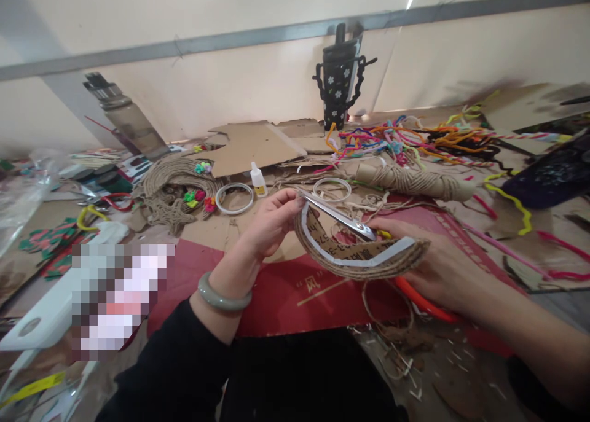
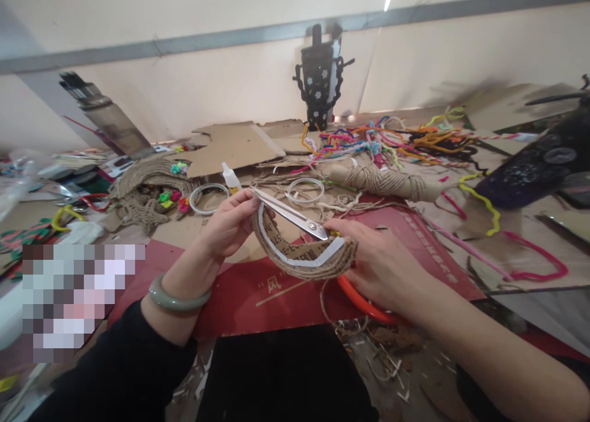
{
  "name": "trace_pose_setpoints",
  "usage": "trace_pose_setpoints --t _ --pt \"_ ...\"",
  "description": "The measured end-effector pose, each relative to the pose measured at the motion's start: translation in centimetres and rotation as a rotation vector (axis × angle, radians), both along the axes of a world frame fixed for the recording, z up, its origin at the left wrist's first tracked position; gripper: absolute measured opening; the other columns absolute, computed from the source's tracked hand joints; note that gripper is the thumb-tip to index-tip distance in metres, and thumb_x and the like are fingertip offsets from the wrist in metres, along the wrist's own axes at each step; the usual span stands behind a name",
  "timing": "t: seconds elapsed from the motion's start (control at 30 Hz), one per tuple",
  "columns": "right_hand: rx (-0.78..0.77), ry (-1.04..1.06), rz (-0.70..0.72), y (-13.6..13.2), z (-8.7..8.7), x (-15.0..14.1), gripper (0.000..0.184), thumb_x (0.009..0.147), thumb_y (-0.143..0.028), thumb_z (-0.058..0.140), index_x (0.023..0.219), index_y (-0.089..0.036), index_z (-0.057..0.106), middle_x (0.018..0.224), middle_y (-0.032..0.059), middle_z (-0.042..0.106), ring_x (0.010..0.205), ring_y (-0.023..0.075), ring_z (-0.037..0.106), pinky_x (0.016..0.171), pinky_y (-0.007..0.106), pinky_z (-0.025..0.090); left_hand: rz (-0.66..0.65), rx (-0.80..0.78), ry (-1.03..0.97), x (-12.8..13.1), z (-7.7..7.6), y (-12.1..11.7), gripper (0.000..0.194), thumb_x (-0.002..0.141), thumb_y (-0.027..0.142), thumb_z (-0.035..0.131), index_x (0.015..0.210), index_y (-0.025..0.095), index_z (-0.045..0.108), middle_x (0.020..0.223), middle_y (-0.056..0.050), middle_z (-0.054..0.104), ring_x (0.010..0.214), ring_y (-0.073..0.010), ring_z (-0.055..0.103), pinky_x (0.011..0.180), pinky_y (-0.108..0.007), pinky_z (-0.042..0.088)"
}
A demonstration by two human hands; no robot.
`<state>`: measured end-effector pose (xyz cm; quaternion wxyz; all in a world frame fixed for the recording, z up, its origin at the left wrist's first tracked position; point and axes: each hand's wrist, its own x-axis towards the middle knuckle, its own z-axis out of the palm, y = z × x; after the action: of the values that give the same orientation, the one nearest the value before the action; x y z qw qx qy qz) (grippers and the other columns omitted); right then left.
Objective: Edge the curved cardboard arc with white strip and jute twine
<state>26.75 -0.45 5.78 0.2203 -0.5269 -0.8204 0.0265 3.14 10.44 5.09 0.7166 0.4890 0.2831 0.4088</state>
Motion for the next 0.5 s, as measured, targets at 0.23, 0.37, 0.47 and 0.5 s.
trace_pose_setpoints --t 0.23,0.37,0.47,0.5 --pt "0.031 -0.036 -0.018 -0.15 0.32 -0.15 0.033 0.082 -0.023 0.045 0.112 -0.013 0.057 0.106 0.0163 0.071 0.092 0.0303 0.071 0.069 0.048 0.061 -0.002 0.004 0.013 -0.04 0.0 0.0 0.03 0.068 0.039 0.076 0.076 0.016 0.057 0.063 -0.001 0.066 0.056 -0.0108 0.061 0.055 -0.022 0.048" --pt "0.054 -0.07 -0.04 -0.18 0.16 -0.22 0.031 0.084 -0.023 0.044 0.112 -0.014 0.055 0.105 0.0151 0.071 0.091 0.0292 0.072 0.068 0.045 0.061 -0.005 0.007 0.02 -0.03 0.01 -0.06 0.032 0.067 0.04 0.076 0.076 0.017 0.057 0.064 -0.001 0.066 0.059 -0.0119 0.062 0.056 -0.023 0.049" --pt "0.077 -0.09 -0.038 -0.07 -0.17 -0.21 0.029 0.084 -0.019 0.042 0.11 -0.015 0.056 0.103 0.0147 0.072 0.088 0.0277 0.072 0.067 0.041 0.061 -0.01 0.011 0.017 -0.04 -0.03 -0.03 0.032 0.067 0.04 0.076 0.077 0.017 0.057 0.064 -0.001 0.066 0.058 -0.0117 0.061 0.056 -0.023 0.048" --pt "0.074 -0.087 -0.031 0.0 -0.28 -0.2 0.029 0.084 -0.018 0.042 0.109 -0.015 0.056 0.102 0.0144 0.072 0.087 0.0271 0.072 0.067 0.04 0.061 -0.011 0.012 0.017 -0.05 -0.05 -0.01 0.031 0.068 0.04 0.076 0.077 0.017 0.057 0.064 -0.001 0.066 0.059 -0.0118 0.062 0.056 -0.023 0.048"
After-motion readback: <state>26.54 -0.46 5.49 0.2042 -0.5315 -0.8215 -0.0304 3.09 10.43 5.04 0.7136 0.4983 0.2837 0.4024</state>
